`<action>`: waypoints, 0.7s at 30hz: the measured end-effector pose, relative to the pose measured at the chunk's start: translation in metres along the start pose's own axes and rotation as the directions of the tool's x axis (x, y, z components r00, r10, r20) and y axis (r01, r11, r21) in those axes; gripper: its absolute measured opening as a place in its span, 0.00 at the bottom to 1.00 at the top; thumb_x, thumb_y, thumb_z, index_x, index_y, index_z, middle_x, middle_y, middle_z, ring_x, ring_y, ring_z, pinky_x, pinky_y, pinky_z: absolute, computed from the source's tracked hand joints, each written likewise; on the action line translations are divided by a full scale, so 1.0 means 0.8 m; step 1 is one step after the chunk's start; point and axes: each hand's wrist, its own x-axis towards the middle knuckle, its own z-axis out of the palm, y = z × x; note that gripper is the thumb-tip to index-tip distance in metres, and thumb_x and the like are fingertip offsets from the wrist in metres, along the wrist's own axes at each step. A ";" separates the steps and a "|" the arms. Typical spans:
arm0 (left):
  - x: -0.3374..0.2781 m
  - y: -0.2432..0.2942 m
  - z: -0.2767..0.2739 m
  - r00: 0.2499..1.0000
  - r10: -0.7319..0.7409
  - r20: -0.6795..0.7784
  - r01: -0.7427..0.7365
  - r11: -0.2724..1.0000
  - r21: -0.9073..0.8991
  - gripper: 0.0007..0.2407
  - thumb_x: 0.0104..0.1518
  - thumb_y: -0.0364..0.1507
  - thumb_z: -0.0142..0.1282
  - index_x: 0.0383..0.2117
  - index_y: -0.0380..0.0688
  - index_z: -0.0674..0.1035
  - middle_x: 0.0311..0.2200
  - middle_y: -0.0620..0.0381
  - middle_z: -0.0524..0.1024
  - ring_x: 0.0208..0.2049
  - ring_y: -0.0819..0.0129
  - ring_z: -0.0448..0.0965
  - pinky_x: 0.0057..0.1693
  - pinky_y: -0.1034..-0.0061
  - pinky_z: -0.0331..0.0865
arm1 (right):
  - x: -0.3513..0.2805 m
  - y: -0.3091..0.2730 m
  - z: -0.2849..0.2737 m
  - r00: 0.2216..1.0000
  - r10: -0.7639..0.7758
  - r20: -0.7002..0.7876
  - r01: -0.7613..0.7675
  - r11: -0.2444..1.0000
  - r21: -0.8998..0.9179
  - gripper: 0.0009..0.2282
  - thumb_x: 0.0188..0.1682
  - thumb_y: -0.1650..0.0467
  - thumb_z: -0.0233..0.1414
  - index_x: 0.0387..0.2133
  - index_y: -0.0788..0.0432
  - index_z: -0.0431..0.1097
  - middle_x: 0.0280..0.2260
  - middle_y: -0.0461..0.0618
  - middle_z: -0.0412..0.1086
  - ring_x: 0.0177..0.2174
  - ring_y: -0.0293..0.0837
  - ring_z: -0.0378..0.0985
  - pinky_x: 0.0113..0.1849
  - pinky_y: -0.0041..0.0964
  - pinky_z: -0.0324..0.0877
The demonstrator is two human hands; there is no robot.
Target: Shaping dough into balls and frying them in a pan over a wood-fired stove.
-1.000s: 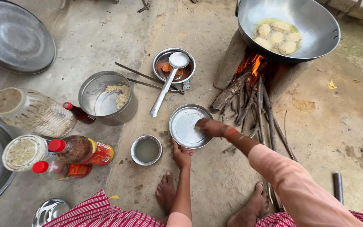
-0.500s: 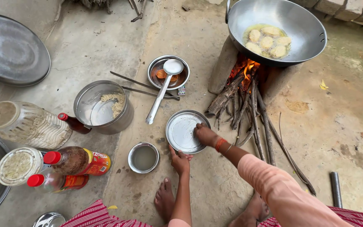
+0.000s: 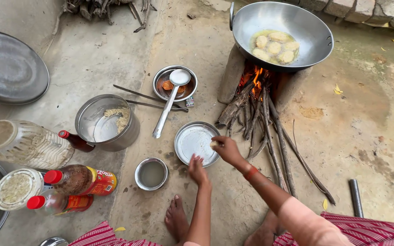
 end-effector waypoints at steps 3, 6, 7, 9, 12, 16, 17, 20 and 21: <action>-0.057 0.084 0.053 0.877 -0.213 0.431 0.377 0.861 -0.342 0.16 0.66 0.30 0.48 0.57 0.35 0.75 0.48 0.52 0.78 0.49 0.66 0.77 0.56 0.71 0.68 | -0.069 -0.085 -0.049 0.899 -0.439 -0.008 0.413 0.852 -0.320 0.15 0.46 0.76 0.57 0.47 0.67 0.74 0.49 0.61 0.73 0.43 0.56 0.79 0.44 0.42 0.74; -0.119 0.162 0.086 0.662 -0.248 0.707 0.635 0.687 -0.353 0.16 0.68 0.33 0.43 0.54 0.36 0.75 0.50 0.50 0.77 0.51 0.62 0.76 0.60 0.68 0.67 | -0.108 -0.119 -0.084 0.788 -0.609 0.095 0.593 0.709 -0.382 0.15 0.48 0.76 0.56 0.49 0.67 0.72 0.53 0.63 0.71 0.50 0.59 0.76 0.51 0.45 0.72; -0.123 0.162 0.089 0.658 -0.254 0.709 0.638 0.687 -0.346 0.16 0.68 0.33 0.43 0.54 0.36 0.75 0.50 0.50 0.77 0.51 0.62 0.76 0.60 0.68 0.67 | -0.115 -0.123 -0.097 0.791 -0.605 0.089 0.588 0.712 -0.383 0.15 0.48 0.76 0.56 0.49 0.67 0.72 0.53 0.63 0.71 0.50 0.59 0.76 0.51 0.45 0.72; -0.130 0.163 0.097 0.586 -0.303 0.751 0.717 0.625 -0.308 0.16 0.69 0.33 0.40 0.54 0.34 0.74 0.51 0.49 0.77 0.52 0.62 0.76 0.61 0.67 0.69 | -0.126 -0.134 -0.124 0.811 -0.584 0.030 0.566 0.770 -0.296 0.14 0.48 0.75 0.54 0.48 0.62 0.73 0.53 0.59 0.73 0.51 0.56 0.78 0.51 0.43 0.74; -0.152 0.183 0.116 0.558 -0.347 0.754 0.748 0.603 -0.276 0.17 0.70 0.33 0.39 0.56 0.33 0.73 0.53 0.50 0.77 0.54 0.63 0.76 0.62 0.67 0.70 | -0.127 -0.170 -0.162 0.855 -0.517 -0.038 0.490 0.830 -0.265 0.14 0.50 0.75 0.53 0.50 0.62 0.72 0.53 0.59 0.73 0.51 0.55 0.79 0.50 0.43 0.75; -0.179 0.210 0.146 0.519 -0.304 0.799 0.745 0.620 -0.248 0.20 0.69 0.37 0.40 0.56 0.33 0.73 0.54 0.49 0.76 0.54 0.62 0.76 0.61 0.68 0.70 | -0.141 -0.180 -0.195 0.822 -0.562 0.094 0.549 0.737 -0.394 0.17 0.50 0.74 0.56 0.53 0.65 0.70 0.52 0.63 0.71 0.52 0.58 0.75 0.51 0.44 0.71; -0.184 0.213 0.154 0.516 -0.283 0.809 0.725 0.646 -0.237 0.19 0.70 0.36 0.42 0.57 0.33 0.72 0.54 0.48 0.75 0.54 0.62 0.75 0.61 0.67 0.69 | -0.141 -0.181 -0.205 0.822 -0.555 0.130 0.556 0.729 -0.400 0.17 0.49 0.74 0.57 0.53 0.64 0.70 0.51 0.61 0.73 0.51 0.55 0.76 0.50 0.41 0.71; -0.213 0.239 0.171 0.519 -0.271 0.811 0.697 0.683 -0.217 0.18 0.72 0.35 0.45 0.58 0.32 0.70 0.54 0.47 0.73 0.54 0.60 0.72 0.61 0.65 0.68 | -0.134 -0.185 -0.235 0.913 -0.400 0.085 0.407 0.867 -0.287 0.17 0.48 0.74 0.57 0.52 0.63 0.72 0.48 0.56 0.76 0.47 0.48 0.79 0.49 0.36 0.74; -0.224 0.252 0.175 0.528 -0.276 0.803 0.685 0.698 -0.211 0.18 0.72 0.35 0.46 0.58 0.30 0.69 0.54 0.46 0.72 0.54 0.59 0.72 0.62 0.64 0.68 | -0.129 -0.187 -0.244 0.972 -0.233 0.030 0.235 0.961 -0.146 0.17 0.48 0.74 0.56 0.52 0.62 0.74 0.46 0.53 0.79 0.45 0.44 0.81 0.49 0.34 0.75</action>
